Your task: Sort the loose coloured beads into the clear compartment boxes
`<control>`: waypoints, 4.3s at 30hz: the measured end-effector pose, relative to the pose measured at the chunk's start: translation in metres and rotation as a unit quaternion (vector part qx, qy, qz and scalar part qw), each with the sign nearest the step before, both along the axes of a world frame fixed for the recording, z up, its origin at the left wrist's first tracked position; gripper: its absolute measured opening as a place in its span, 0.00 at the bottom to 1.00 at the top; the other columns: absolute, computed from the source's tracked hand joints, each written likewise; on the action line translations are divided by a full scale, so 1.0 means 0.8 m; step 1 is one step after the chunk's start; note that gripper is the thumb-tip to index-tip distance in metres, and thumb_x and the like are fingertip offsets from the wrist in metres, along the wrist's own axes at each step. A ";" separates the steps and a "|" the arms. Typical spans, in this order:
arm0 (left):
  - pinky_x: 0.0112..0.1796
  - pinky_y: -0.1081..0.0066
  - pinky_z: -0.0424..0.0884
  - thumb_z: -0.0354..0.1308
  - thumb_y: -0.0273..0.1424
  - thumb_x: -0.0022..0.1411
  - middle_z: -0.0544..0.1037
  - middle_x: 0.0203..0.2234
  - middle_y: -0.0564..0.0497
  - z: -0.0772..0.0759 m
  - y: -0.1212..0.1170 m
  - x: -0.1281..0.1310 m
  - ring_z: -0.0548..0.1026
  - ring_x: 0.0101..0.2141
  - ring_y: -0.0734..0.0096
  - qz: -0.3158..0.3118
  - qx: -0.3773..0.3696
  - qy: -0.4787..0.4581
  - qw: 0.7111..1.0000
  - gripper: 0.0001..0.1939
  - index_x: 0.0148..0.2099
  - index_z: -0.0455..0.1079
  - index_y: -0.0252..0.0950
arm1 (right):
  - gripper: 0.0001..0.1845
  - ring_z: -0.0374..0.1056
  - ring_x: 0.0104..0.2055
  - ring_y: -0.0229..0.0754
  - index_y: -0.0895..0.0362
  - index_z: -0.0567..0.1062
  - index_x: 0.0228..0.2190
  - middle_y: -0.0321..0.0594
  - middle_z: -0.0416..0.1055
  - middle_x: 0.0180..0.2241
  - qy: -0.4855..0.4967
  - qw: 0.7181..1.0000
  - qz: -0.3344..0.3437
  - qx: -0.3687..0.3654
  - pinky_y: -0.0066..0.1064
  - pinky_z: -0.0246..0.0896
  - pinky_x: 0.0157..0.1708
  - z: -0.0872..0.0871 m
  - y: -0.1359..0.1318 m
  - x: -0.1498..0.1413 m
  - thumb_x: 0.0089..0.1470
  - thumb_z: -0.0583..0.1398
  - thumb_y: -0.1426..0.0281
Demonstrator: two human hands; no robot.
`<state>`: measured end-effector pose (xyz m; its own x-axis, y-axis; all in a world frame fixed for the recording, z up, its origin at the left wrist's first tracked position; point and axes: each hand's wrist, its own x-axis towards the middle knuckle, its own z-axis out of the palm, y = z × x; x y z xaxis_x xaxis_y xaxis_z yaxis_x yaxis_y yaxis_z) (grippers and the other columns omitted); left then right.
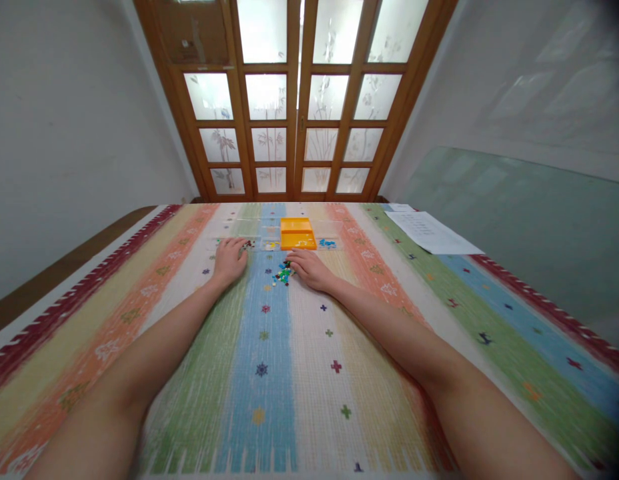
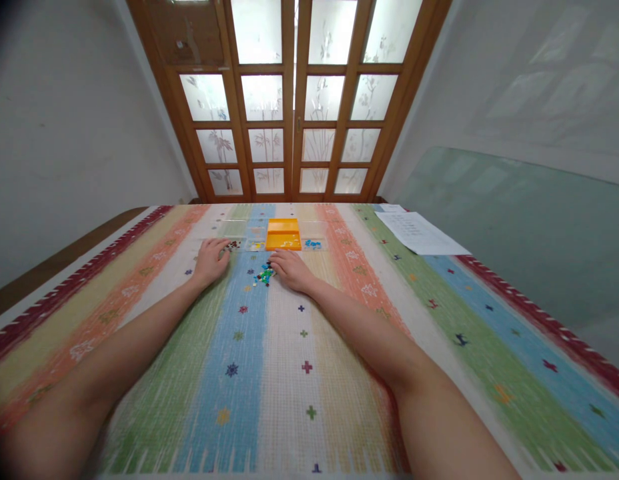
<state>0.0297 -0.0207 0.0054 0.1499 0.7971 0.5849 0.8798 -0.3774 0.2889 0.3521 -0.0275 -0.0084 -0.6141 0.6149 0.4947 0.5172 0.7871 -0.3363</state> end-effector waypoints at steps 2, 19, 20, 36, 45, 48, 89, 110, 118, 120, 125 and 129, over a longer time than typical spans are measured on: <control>0.64 0.47 0.63 0.54 0.31 0.69 0.80 0.56 0.42 0.000 -0.001 0.001 0.70 0.58 0.50 -0.016 0.001 -0.003 1.000 0.19 0.58 0.78 0.38 | 0.22 0.65 0.67 0.52 0.53 0.79 0.57 0.46 0.76 0.59 0.000 1.000 0.001 -0.003 0.52 0.58 0.68 0.001 0.000 0.000 0.75 0.51 0.62; 0.57 0.56 0.68 0.60 0.33 0.70 0.81 0.45 0.47 0.023 -0.040 0.047 0.75 0.50 0.58 -0.319 -0.103 0.062 0.940 0.09 0.47 0.82 0.42 | 0.22 0.65 0.67 0.52 0.53 0.79 0.57 0.46 0.76 0.59 -0.007 1.000 -0.007 0.008 0.52 0.58 0.68 -0.002 -0.001 0.000 0.75 0.51 0.62; 0.57 0.56 0.68 0.61 0.33 0.69 0.81 0.44 0.47 0.023 -0.041 0.047 0.75 0.49 0.58 -0.322 -0.106 0.064 0.938 0.09 0.46 0.82 0.42 | 0.22 0.65 0.67 0.53 0.54 0.79 0.57 0.46 0.76 0.59 -0.007 1.000 -0.006 0.010 0.52 0.58 0.68 -0.001 -0.001 0.000 0.75 0.51 0.61; 0.52 0.58 0.69 0.60 0.34 0.70 0.80 0.38 0.47 0.014 -0.036 0.048 0.74 0.45 0.58 -0.262 -0.090 0.084 0.957 0.08 0.40 0.79 0.40 | 0.20 0.60 0.71 0.50 0.52 0.79 0.59 0.45 0.74 0.62 -0.049 0.995 0.083 -0.002 0.54 0.52 0.71 0.024 -0.026 -0.006 0.74 0.53 0.63; 0.49 0.57 0.71 0.58 0.34 0.69 0.79 0.36 0.47 0.003 -0.021 0.032 0.75 0.43 0.57 -0.155 -0.060 0.062 0.984 0.09 0.39 0.79 0.40 | 0.22 0.49 0.77 0.48 0.45 0.75 0.63 0.37 0.68 0.68 -0.101 0.985 0.126 -0.056 0.57 0.39 0.76 0.037 -0.049 -0.018 0.74 0.53 0.62; 0.49 0.57 0.71 0.57 0.34 0.70 0.79 0.36 0.47 0.002 -0.021 0.031 0.75 0.43 0.58 -0.154 -0.062 0.057 0.985 0.10 0.39 0.79 0.40 | 0.23 0.49 0.77 0.48 0.45 0.74 0.64 0.37 0.68 0.68 -0.109 0.984 0.131 -0.057 0.56 0.38 0.76 0.034 -0.050 -0.020 0.75 0.52 0.61; 0.45 0.64 0.72 0.63 0.40 0.67 0.80 0.38 0.47 0.035 -0.055 0.056 0.77 0.41 0.61 -0.359 -0.191 0.054 0.912 0.10 0.43 0.79 0.40 | 0.25 0.72 0.55 0.54 0.60 0.83 0.49 0.53 0.78 0.51 0.055 0.944 -0.326 0.016 0.45 0.65 0.61 0.012 0.030 0.061 0.72 0.50 0.61; 0.39 0.64 0.72 0.59 0.35 0.69 0.81 0.37 0.49 0.013 -0.037 0.045 0.77 0.35 0.63 -0.228 -0.158 0.012 0.961 0.09 0.46 0.78 0.39 | 0.21 0.70 0.57 0.54 0.58 0.83 0.46 0.51 0.76 0.56 0.020 0.966 -0.258 0.018 0.48 0.62 0.62 0.010 0.029 0.053 0.72 0.52 0.64; 0.51 0.59 0.74 0.59 0.30 0.68 0.83 0.44 0.46 0.004 -0.028 0.040 0.78 0.45 0.58 -0.165 -0.132 0.011 0.977 0.12 0.50 0.80 0.39 | 0.21 0.68 0.61 0.52 0.56 0.83 0.49 0.50 0.75 0.58 -0.024 0.991 -0.124 0.031 0.48 0.59 0.64 0.021 0.003 0.020 0.74 0.52 0.64; 0.51 0.58 0.73 0.58 0.29 0.68 0.83 0.44 0.45 0.002 -0.025 0.039 0.78 0.45 0.56 -0.142 -0.122 0.008 0.982 0.12 0.50 0.80 0.39 | 0.20 0.67 0.62 0.50 0.54 0.81 0.54 0.48 0.74 0.60 -0.037 0.997 -0.060 0.022 0.47 0.59 0.65 0.026 -0.011 0.003 0.75 0.52 0.63; 0.51 0.58 0.74 0.58 0.29 0.67 0.84 0.41 0.45 -0.003 -0.017 0.032 0.78 0.44 0.56 -0.083 -0.102 -0.007 0.991 0.12 0.48 0.81 0.38 | 0.22 0.61 0.69 0.51 0.51 0.77 0.61 0.47 0.69 0.66 -0.102 0.994 0.028 -0.003 0.53 0.51 0.70 0.030 -0.039 -0.030 0.75 0.52 0.61; 0.51 0.59 0.74 0.57 0.28 0.67 0.84 0.42 0.45 -0.006 -0.013 0.031 0.79 0.44 0.57 -0.068 -0.106 -0.012 0.992 0.12 0.47 0.81 0.38 | 0.24 0.59 0.71 0.52 0.51 0.73 0.65 0.48 0.66 0.69 -0.138 0.990 0.034 -0.016 0.56 0.46 0.72 0.027 -0.047 -0.035 0.75 0.52 0.59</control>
<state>0.0546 -0.0314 0.0009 0.2527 0.8759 0.4111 0.8161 -0.4212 0.3956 0.3243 -0.0651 0.0135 -0.7639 0.5798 0.2834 0.5384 0.8147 -0.2154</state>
